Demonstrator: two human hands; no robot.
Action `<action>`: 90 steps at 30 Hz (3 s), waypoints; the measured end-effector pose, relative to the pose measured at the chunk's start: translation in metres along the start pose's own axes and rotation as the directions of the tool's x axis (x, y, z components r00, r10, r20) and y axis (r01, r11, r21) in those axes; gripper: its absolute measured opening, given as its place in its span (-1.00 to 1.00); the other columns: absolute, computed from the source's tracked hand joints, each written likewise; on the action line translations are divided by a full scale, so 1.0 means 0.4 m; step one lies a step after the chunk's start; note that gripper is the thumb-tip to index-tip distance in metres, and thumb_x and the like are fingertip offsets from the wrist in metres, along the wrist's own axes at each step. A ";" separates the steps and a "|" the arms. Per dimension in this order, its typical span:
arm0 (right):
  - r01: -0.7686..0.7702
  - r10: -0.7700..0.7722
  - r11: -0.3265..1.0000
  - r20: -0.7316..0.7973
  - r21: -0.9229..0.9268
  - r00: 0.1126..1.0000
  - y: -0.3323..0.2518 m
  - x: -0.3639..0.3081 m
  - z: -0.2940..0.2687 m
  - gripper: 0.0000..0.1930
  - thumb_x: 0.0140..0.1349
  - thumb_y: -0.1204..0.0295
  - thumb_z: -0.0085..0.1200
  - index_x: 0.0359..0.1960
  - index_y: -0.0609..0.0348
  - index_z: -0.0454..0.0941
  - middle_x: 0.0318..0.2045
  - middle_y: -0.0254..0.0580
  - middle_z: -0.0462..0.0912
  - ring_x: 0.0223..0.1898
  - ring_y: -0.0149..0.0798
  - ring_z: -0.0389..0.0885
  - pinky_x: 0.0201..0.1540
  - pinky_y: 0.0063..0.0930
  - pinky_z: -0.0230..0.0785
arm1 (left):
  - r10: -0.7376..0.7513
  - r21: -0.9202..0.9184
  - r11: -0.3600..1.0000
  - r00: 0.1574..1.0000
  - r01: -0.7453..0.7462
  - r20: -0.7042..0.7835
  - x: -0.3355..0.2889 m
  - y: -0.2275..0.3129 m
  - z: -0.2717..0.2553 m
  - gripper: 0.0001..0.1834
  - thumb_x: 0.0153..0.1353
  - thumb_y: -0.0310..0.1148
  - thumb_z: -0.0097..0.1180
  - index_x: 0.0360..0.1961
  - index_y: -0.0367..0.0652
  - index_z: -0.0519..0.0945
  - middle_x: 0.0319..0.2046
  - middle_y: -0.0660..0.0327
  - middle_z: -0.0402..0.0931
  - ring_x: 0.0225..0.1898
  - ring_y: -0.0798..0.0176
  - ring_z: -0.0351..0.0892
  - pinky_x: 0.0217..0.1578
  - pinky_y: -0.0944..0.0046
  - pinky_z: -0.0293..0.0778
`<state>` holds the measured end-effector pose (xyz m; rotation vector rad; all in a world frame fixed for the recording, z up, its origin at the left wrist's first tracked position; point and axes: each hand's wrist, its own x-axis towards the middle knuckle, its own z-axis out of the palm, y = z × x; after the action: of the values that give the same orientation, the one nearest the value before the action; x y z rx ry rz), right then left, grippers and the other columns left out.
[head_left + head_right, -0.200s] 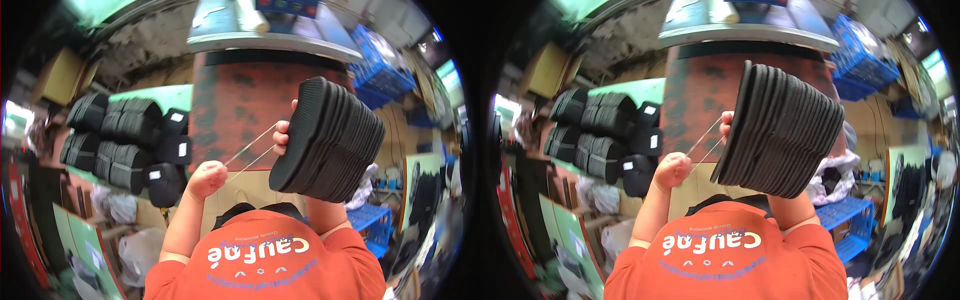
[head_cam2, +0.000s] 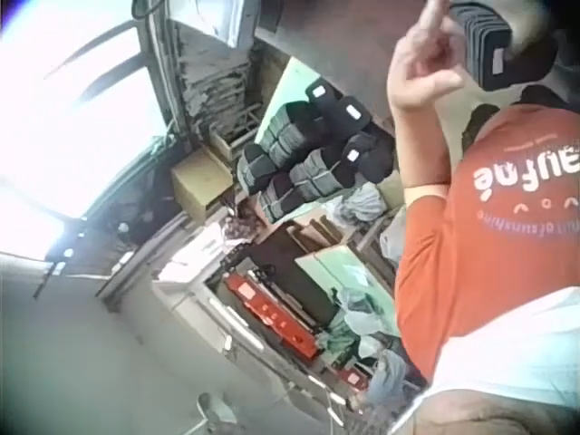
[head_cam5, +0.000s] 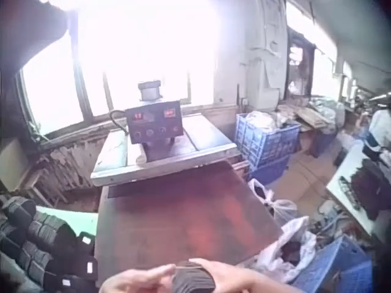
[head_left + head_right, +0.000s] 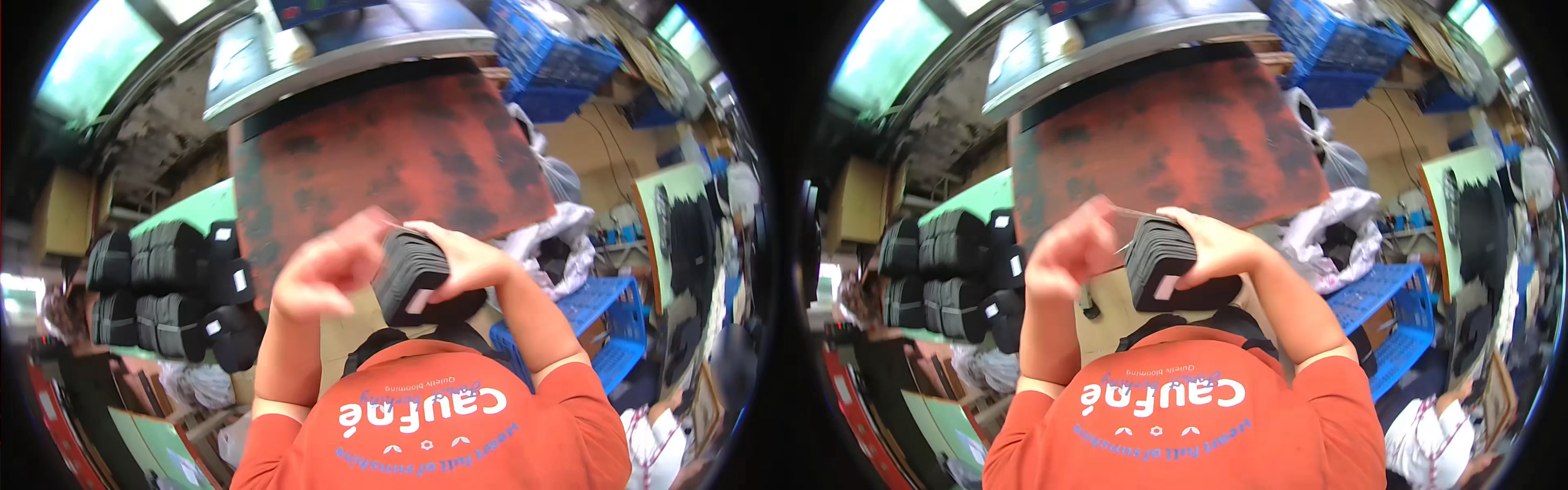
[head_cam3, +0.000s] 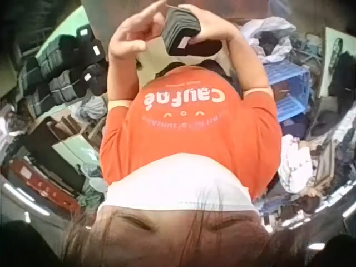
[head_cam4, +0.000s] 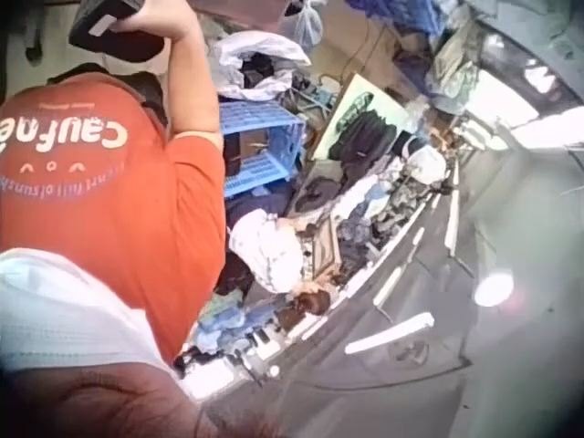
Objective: Sorts and stacks black shoe heel or tongue components, aligning them before placing them in a storage bag.
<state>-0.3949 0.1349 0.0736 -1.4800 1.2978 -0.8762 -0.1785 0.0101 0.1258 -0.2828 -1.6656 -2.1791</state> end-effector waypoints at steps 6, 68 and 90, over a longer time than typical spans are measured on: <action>0.029 0.176 0.897 -0.417 0.441 0.892 0.163 -0.322 -0.129 -0.06 -0.33 0.58 0.32 0.22 0.18 0.12 0.08 -0.18 0.36 0.13 -0.29 0.29 0.20 -0.40 0.10 | -0.660 0.897 0.359 0.750 0.257 0.049 0.170 -0.255 0.115 -0.76 -0.11 -0.46 0.12 -0.32 -0.17 0.61 -0.52 0.05 0.51 -0.37 -0.04 0.51 -0.29 0.12 0.43; -0.263 0.651 0.698 0.438 -0.666 0.620 -0.066 1.140 0.612 -0.34 -0.14 0.26 0.37 -0.02 0.39 0.40 -0.01 0.07 0.47 0.03 0.05 0.44 -0.03 -0.03 0.36 | 0.188 0.143 0.950 -0.142 0.278 -0.972 -0.533 -0.116 -0.121 -0.47 0.22 -0.46 0.03 0.18 -0.41 0.20 0.05 0.00 0.36 0.02 0.24 0.42 0.01 0.29 0.38; -0.477 0.283 0.870 0.666 0.124 0.690 -0.094 1.073 0.494 -0.19 -0.14 0.31 0.33 0.13 0.28 0.11 -0.12 -0.01 0.44 -0.14 -0.16 0.53 -0.20 -0.28 0.48 | 0.379 0.278 0.903 -0.305 0.328 -0.874 -0.464 -0.128 -0.237 -0.48 0.19 -0.61 -0.04 0.19 -0.32 0.17 -0.12 0.07 0.45 -0.09 0.30 0.44 -0.02 0.34 0.37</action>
<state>-0.1211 -0.2486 0.0216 -1.0595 0.8640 -0.2198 -0.0246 -0.0366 -0.0167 1.3753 -0.7760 -0.8533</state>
